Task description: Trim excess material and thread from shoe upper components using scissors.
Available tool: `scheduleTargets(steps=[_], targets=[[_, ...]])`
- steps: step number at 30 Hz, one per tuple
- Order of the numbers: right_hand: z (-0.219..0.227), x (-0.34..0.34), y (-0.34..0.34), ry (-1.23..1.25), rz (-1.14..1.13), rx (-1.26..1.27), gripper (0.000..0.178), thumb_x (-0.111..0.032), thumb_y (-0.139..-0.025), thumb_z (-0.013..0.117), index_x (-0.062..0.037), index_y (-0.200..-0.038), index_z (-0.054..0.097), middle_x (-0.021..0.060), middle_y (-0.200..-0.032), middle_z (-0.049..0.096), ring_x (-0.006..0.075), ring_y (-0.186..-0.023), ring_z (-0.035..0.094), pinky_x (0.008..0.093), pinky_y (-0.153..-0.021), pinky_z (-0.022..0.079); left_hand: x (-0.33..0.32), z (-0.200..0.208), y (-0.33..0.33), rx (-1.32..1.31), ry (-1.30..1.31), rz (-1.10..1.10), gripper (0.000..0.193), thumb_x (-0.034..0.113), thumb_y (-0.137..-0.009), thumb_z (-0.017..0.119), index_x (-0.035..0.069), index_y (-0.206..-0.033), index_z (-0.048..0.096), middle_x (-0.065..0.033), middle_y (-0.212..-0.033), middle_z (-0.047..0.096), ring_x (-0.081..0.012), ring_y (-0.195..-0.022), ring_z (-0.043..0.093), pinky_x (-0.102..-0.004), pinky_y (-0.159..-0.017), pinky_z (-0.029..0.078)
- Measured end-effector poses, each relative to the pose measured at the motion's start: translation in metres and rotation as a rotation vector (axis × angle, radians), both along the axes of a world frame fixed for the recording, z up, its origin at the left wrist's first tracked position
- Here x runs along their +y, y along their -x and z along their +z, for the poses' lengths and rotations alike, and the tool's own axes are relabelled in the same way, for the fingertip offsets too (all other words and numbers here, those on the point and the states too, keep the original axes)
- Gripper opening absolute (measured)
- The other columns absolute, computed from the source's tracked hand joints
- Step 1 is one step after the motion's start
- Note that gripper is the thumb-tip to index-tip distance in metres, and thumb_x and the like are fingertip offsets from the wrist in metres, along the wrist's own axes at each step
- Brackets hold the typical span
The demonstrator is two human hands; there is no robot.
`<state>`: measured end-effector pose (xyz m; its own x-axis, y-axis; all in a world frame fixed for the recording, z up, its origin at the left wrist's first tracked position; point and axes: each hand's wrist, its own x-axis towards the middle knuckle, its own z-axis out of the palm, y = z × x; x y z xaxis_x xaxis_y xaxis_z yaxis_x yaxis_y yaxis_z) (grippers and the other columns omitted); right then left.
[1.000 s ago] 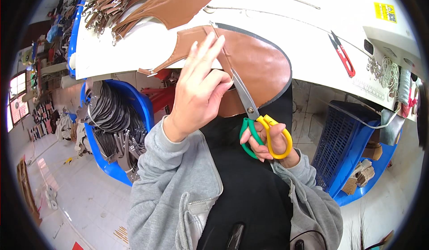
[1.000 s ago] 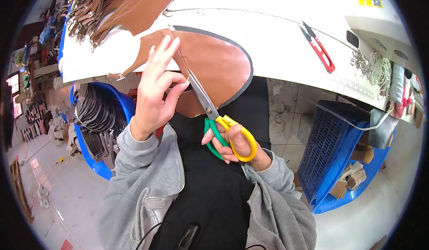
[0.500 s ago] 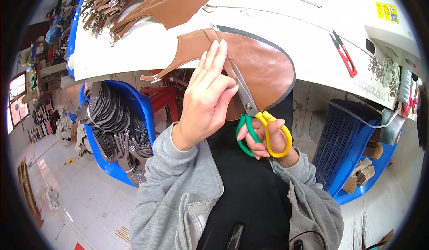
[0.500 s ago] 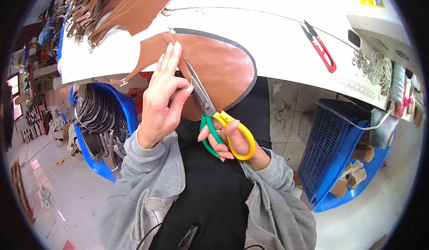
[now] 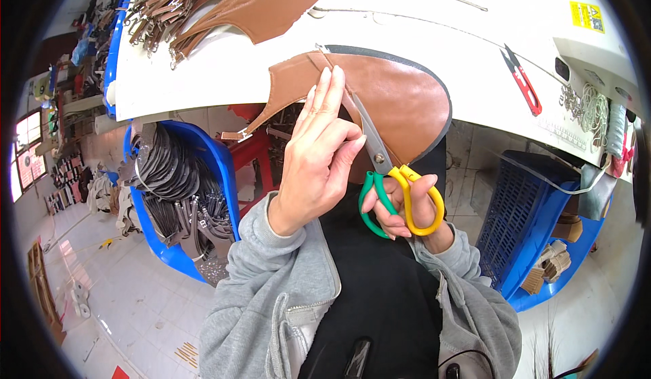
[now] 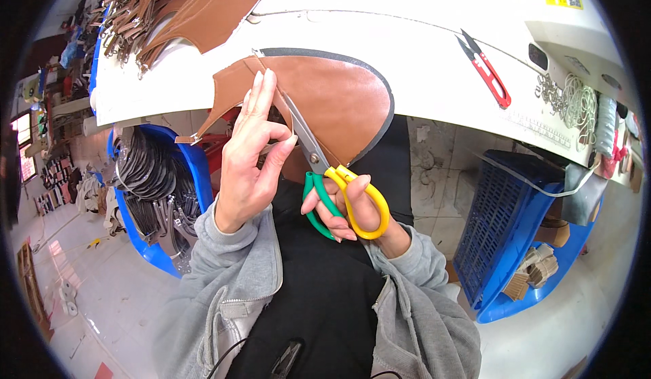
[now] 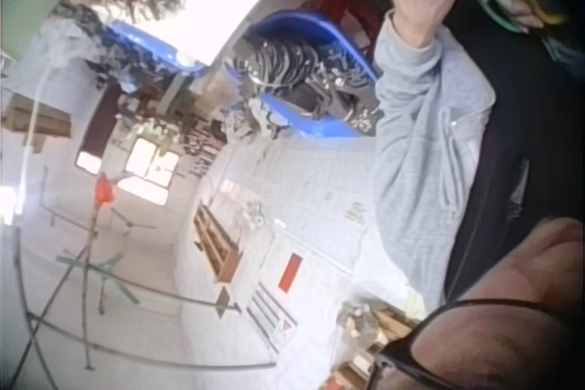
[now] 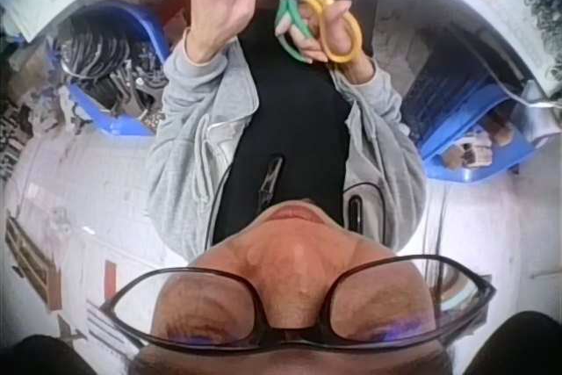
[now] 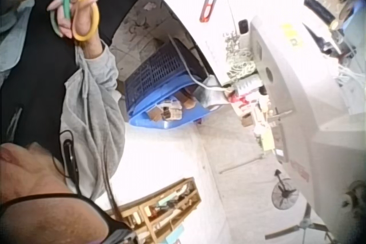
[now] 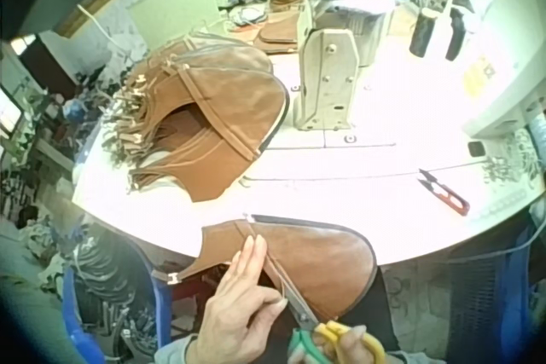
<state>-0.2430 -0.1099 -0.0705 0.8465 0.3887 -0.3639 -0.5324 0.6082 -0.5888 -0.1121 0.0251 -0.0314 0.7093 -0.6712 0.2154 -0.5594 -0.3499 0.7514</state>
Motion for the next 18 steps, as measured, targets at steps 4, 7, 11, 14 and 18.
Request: scheduleTargets(steps=[4, 7, 11, 14, 18], targets=[[0.0017, 0.0013, -0.0046, -0.004, -0.015, -0.006, 0.104, -0.084, -0.063, 0.008, 0.0061, -0.088, 0.052, -0.0028, -0.044, 0.036, 0.0041, -0.031, 0.033, 0.0192, -0.033, 0.036, -0.0008, 0.0001, 0.0010, -0.002, -0.005, -0.002, 0.008, 0.001, -0.075, 0.060, -0.002, -0.077, 0.054, -0.0294, -0.133, 0.034, -0.0423, -0.126, 0.031, -0.0459, -0.104, 0.024], [0.0025, 0.0033, -0.0071, -0.023, -0.032, 0.000, 0.103, -0.084, -0.063, 0.009, 0.0056, -0.089, 0.052, -0.0027, -0.044, 0.036, 0.0041, -0.031, 0.033, 0.0192, -0.033, 0.037, -0.0004, -0.0006, 0.0011, 0.005, -0.006, -0.002, 0.007, 0.001, -0.074, 0.061, -0.002, -0.076, 0.055, -0.0298, -0.134, 0.032, -0.0428, -0.127, 0.030, -0.0460, -0.104, 0.024], [-0.0002, -0.0002, -0.0042, -0.063, -0.008, 0.009, 0.095, -0.081, -0.069, 0.018, 0.0051, -0.090, 0.052, -0.0018, -0.047, 0.037, 0.0039, -0.031, 0.034, 0.0190, -0.033, 0.038, 0.0008, 0.0029, 0.0032, 0.040, -0.031, 0.023, 0.007, 0.003, -0.073, 0.063, 0.000, -0.076, 0.057, -0.0310, -0.137, 0.026, -0.0450, -0.129, 0.024, -0.0464, -0.105, 0.020], [0.0015, 0.0001, -0.0030, -0.066, -0.002, 0.005, 0.093, -0.080, -0.069, 0.019, 0.0048, -0.090, 0.052, -0.0019, -0.046, 0.037, 0.0041, -0.031, 0.034, 0.0191, -0.033, 0.039, 0.0030, 0.0040, 0.0031, 0.115, 0.001, 0.014, 0.007, 0.004, -0.073, 0.064, 0.001, -0.076, 0.058, -0.0311, -0.139, 0.021, -0.0456, -0.131, 0.017, -0.0468, -0.106, 0.015], [0.0038, 0.0039, -0.0078, -0.089, -0.014, 0.018, 0.093, -0.080, -0.070, 0.018, 0.0048, -0.090, 0.051, -0.0021, -0.046, 0.036, 0.0042, -0.031, 0.035, 0.0192, -0.033, 0.039, 0.0049, 0.0077, 0.0009, 0.165, 0.001, -0.021, 0.006, 0.004, -0.073, 0.064, 0.002, -0.076, 0.059, -0.0304, -0.141, 0.018, -0.0442, -0.133, 0.012, -0.0466, -0.107, 0.011]])
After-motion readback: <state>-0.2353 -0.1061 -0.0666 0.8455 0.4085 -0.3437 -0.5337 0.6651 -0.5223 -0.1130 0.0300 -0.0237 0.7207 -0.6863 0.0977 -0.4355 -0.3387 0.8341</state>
